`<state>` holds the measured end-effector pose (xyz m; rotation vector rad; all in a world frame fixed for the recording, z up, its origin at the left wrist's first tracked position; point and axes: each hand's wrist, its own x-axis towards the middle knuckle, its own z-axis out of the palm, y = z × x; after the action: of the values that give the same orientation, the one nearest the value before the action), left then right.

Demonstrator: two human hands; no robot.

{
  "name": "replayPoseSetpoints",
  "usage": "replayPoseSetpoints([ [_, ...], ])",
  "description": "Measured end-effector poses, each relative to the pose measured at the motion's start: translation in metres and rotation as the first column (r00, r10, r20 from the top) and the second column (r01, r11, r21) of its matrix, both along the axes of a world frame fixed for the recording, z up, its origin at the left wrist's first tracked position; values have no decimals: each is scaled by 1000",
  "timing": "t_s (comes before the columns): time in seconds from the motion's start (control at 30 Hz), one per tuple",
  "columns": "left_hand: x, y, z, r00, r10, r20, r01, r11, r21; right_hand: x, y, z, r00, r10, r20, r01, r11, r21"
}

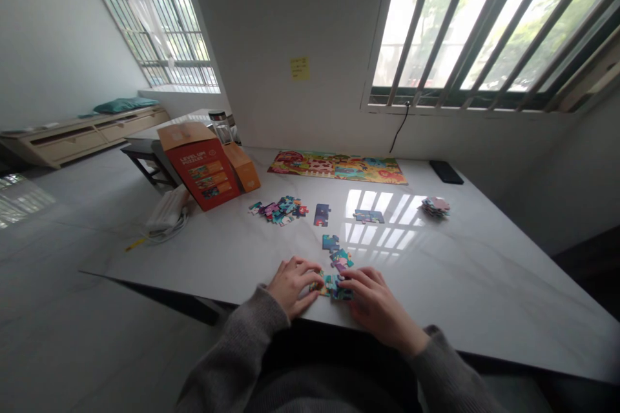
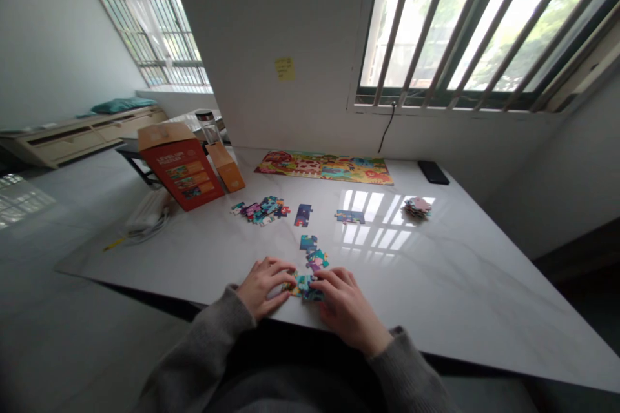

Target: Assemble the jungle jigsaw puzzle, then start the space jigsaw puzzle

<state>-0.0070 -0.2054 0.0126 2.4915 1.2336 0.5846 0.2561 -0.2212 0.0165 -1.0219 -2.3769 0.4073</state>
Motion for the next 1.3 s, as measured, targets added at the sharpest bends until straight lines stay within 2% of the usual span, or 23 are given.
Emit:
replayPoseSetpoints([
  [0.73, -1, 2, -1, 999, -32, 16, 32, 999, 37, -8, -4, 10, 992, -46, 118, 47, 999, -9],
  [1.07, 0, 1, 2, 1000, -18, 1, 18, 1000, 17, -8, -1, 6, 993, -33, 110, 33, 999, 7],
  [1.17, 0, 1, 2, 1000, -7, 5, 7, 1000, 7, -4, -2, 7, 995, -38, 91, 39, 999, -18],
  [1.3, 0, 1, 2, 1000, -7, 19, 7, 1000, -11, 16, -7, 10, 996, -32, 85, 38, 997, -69],
])
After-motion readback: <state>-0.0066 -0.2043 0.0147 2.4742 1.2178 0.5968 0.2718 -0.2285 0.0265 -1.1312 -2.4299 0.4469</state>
